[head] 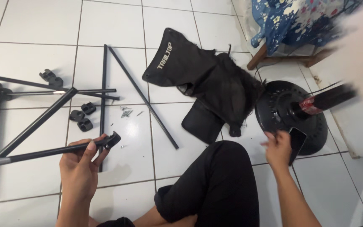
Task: The person assembles a metal frame structure on a tiled floor. They connect black metal poles using plastic joints and secure them with screws using a small tool. The person works cross-legged, handling multiple poles and fasteners to build the frame.
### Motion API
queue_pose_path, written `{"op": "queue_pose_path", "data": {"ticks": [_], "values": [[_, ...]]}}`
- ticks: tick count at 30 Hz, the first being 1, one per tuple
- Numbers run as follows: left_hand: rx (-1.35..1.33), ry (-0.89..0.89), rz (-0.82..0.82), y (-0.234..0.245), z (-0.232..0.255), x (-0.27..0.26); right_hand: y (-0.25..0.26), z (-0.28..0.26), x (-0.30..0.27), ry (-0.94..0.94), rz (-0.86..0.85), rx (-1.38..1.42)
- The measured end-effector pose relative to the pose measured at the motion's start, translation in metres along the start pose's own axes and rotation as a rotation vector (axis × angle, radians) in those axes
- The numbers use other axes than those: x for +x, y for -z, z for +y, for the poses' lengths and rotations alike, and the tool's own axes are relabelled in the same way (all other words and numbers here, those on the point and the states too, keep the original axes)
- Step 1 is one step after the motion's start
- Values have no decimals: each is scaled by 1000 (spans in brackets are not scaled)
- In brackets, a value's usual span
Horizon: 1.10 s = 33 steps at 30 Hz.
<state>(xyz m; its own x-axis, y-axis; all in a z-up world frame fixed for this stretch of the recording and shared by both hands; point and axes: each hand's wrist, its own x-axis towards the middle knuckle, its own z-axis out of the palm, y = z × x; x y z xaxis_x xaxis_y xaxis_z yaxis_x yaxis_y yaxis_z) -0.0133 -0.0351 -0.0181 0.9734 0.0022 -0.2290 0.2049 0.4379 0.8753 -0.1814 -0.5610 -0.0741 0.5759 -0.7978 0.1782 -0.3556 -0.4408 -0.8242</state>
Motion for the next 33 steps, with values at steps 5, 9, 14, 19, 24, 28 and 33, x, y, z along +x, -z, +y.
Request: {"op": "queue_pose_path", "data": {"ticks": [5,9,14,19,24,28,33], "values": [[17,2,16,0,1,0,-66,-175,-73,225,-516,35],[-22,-3,-2,2,3,-1,-107,-288,-148,782,-670,165],[-25,-13,-20,11,-1,4,-126,-346,-176,838,-748,-65],[-60,-48,-59,17,-6,11,-126,-357,-181,1069,-615,51],[-94,-46,-53,18,-9,14,-119,-357,-181,1122,-644,-45],[-75,-40,-41,15,-3,12,-123,-356,-185,1130,-652,-60],[-52,-36,-37,10,8,7,-131,-354,-192,1161,-652,-44]]}}
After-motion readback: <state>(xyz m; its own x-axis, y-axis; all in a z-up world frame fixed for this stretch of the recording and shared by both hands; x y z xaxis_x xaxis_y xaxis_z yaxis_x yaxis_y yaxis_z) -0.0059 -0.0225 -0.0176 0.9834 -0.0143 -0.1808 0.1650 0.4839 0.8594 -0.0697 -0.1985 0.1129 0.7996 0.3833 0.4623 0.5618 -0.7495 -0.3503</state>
